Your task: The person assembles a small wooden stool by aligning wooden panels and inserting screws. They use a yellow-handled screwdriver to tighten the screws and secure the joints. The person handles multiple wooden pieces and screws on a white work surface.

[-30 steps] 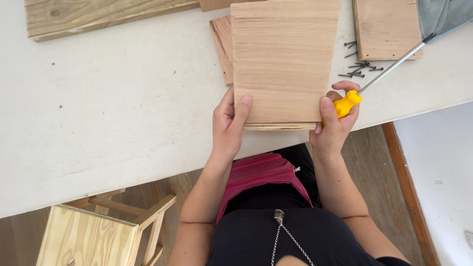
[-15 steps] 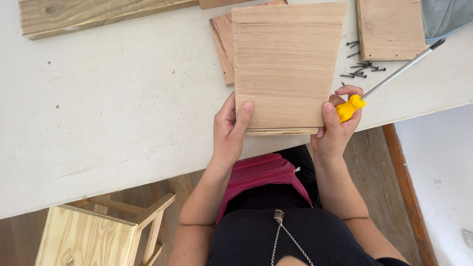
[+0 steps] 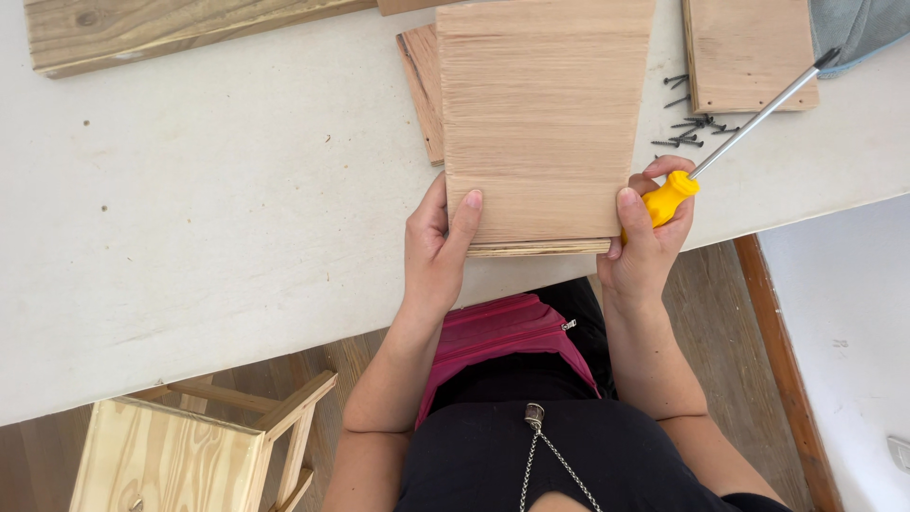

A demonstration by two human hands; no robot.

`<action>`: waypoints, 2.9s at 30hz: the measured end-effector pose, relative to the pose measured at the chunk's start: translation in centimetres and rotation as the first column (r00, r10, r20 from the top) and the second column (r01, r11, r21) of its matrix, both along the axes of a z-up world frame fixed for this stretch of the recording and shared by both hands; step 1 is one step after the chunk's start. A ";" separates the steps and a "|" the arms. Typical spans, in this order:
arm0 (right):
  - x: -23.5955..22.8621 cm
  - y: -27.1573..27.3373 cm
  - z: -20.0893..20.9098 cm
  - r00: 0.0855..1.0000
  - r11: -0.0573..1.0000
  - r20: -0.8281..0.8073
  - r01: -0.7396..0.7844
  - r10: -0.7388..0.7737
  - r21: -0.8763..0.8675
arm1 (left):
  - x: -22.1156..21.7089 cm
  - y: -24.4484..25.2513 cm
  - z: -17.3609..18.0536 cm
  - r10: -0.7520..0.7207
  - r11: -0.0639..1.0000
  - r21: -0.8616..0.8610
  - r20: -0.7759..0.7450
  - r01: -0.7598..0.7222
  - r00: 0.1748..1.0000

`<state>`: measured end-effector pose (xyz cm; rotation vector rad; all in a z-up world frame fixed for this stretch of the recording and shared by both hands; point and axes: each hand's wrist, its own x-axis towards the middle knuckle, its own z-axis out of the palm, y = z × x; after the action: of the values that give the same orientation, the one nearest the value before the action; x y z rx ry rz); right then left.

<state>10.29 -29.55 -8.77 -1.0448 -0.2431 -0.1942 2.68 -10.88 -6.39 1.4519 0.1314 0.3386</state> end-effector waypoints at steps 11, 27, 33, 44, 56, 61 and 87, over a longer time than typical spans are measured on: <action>-0.6 0.0 -0.7 0.965 0.998 0.260 -0.034 0.044 -0.044 | 0.0 0.1 0.2 -0.028 0.998 -0.046 0.090 0.033 0.996; 0.2 -0.1 -0.6 0.963 0.959 0.057 -0.257 0.265 -0.119 | -2.4 1.8 5.7 -0.135 0.990 -0.022 0.135 0.139 0.982; 0.7 -0.3 -1.1 0.920 0.898 -0.020 -0.386 0.390 -0.212 | -2.9 2.5 2.7 -0.033 0.975 -0.213 0.137 0.062 0.990; 1.7 -4.9 -4.2 1.000 0.212 -0.020 -0.020 0.002 -0.977 | -2.2 3.0 1.0 0.092 0.932 -0.354 0.025 -0.077 0.995; 7.5 -13.2 -7.3 0.919 0.254 0.299 0.363 -0.258 -0.896 | -2.4 2.8 0.1 0.114 0.909 -0.409 0.059 -0.081 0.992; 6.5 -13.6 -7.5 0.945 0.204 0.187 0.245 -0.270 -0.948 | -2.7 2.3 0.9 0.123 0.901 -0.425 0.043 -0.093 0.991; -1.5 0.4 6.7 0.900 0.649 0.435 0.343 -0.020 -0.679 | -3.6 -0.1 0.9 0.195 0.893 -0.428 0.084 -0.141 0.977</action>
<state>8.84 -29.15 -2.07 -1.8700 -0.6192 -0.5290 -0.93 -10.96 -5.46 0.9895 0.2161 0.5095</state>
